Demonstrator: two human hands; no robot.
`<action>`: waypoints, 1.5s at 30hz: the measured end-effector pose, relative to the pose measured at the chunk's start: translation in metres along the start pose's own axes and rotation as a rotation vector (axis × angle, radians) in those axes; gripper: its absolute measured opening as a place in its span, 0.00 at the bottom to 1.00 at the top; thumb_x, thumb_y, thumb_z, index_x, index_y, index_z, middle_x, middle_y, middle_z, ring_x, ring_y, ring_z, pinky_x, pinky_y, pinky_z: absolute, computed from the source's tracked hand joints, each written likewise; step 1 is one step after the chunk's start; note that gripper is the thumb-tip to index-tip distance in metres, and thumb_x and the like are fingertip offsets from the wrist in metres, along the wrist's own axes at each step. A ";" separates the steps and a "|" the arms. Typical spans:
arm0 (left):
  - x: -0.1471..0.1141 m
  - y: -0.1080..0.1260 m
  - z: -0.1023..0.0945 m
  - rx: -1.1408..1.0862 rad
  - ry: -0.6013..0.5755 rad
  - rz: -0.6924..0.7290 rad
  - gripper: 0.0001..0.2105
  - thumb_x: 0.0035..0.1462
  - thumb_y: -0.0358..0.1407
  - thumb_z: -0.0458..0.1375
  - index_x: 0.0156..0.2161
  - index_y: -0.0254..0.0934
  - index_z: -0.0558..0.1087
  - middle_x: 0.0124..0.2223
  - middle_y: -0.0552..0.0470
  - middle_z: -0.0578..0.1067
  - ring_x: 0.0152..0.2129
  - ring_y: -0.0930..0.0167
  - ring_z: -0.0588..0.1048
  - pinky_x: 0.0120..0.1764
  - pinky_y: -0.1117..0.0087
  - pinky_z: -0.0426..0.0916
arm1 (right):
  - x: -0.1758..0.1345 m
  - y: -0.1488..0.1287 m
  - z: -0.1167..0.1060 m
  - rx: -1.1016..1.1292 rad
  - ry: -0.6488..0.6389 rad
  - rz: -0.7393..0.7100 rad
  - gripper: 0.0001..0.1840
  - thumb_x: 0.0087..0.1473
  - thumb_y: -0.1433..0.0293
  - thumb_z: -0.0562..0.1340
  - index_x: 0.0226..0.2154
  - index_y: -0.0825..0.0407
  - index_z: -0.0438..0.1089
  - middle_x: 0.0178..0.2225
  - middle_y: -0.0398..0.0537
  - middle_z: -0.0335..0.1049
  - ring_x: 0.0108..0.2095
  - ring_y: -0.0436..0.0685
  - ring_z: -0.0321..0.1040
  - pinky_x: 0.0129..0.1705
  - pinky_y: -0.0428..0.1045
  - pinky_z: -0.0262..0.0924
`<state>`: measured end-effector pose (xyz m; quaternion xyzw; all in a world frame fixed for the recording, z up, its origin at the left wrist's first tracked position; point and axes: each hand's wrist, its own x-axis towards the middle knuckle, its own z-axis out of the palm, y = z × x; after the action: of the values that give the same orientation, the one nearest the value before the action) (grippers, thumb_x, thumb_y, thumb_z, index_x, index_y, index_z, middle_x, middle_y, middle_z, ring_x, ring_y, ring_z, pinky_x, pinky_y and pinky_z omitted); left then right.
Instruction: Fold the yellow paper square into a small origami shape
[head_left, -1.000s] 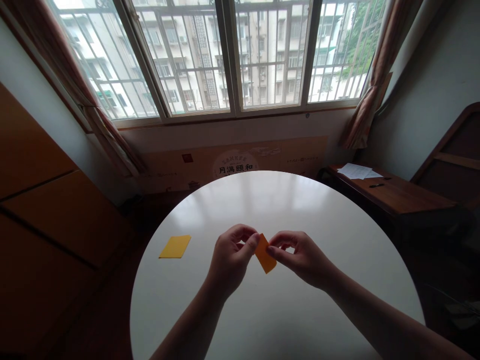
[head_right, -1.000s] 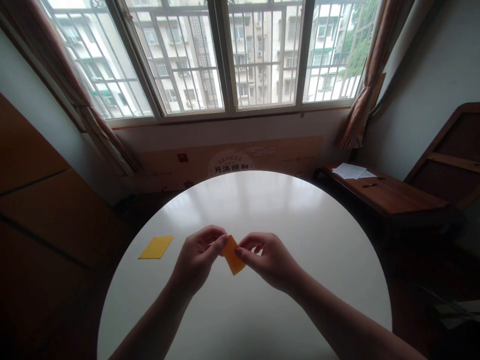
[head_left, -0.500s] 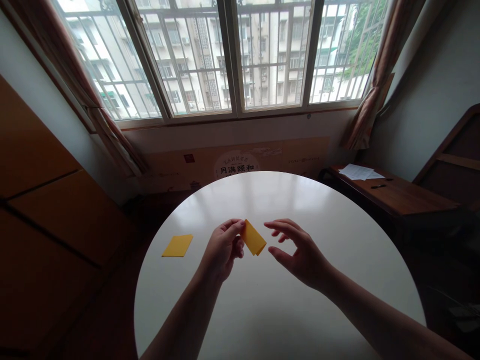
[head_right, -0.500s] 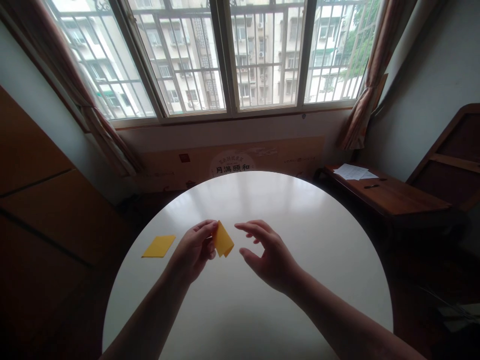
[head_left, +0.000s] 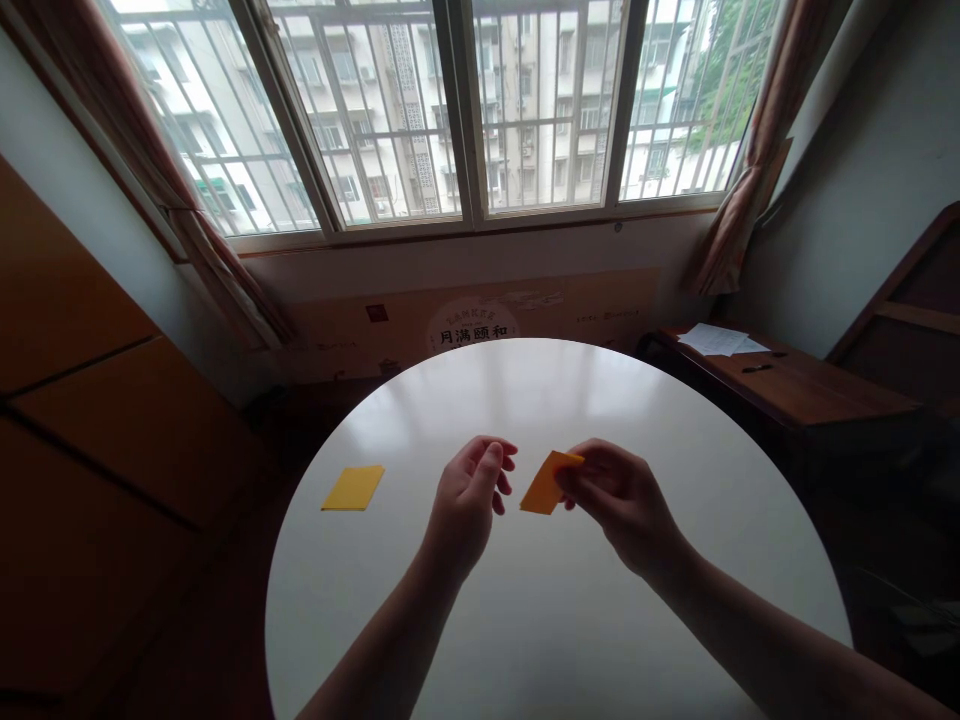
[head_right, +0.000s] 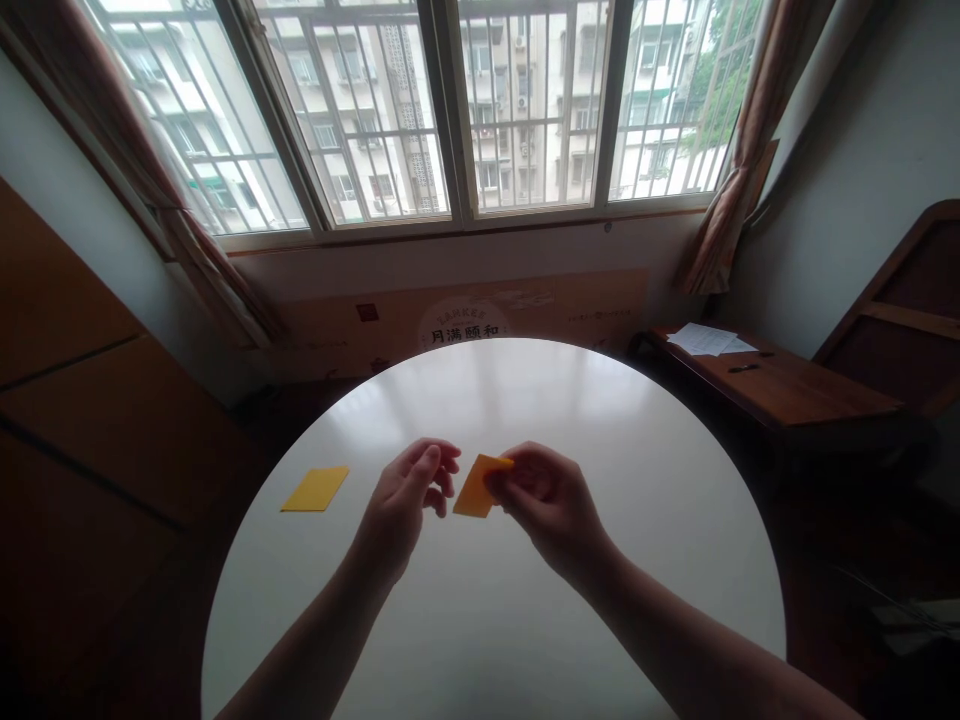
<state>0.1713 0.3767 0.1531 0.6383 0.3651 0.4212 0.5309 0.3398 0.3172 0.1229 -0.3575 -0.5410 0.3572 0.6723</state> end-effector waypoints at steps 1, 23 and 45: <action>-0.004 0.002 0.001 0.005 0.012 0.060 0.16 0.62 0.47 0.53 0.38 0.35 0.73 0.32 0.50 0.72 0.25 0.73 0.70 0.24 0.75 0.66 | -0.001 0.000 0.000 0.081 0.000 0.083 0.05 0.57 0.66 0.69 0.36 0.49 0.75 0.29 0.44 0.74 0.27 0.51 0.71 0.26 0.44 0.67; -0.021 0.020 0.006 0.119 -0.228 0.125 0.12 0.56 0.40 0.64 0.27 0.35 0.74 0.24 0.52 0.71 0.20 0.75 0.65 0.22 0.76 0.59 | -0.008 -0.018 0.007 0.345 -0.076 0.323 0.07 0.53 0.66 0.72 0.33 0.51 0.76 0.29 0.43 0.71 0.30 0.49 0.69 0.28 0.41 0.63; -0.017 0.017 0.001 0.082 -0.076 0.237 0.05 0.54 0.37 0.66 0.31 0.38 0.80 0.27 0.50 0.76 0.20 0.72 0.71 0.20 0.75 0.66 | -0.006 -0.023 0.006 0.157 -0.039 0.299 0.10 0.52 0.62 0.72 0.30 0.52 0.78 0.25 0.44 0.70 0.25 0.48 0.63 0.22 0.41 0.55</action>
<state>0.1662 0.3574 0.1669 0.7137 0.2834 0.4414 0.4643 0.3350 0.3009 0.1407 -0.3734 -0.4652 0.5010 0.6270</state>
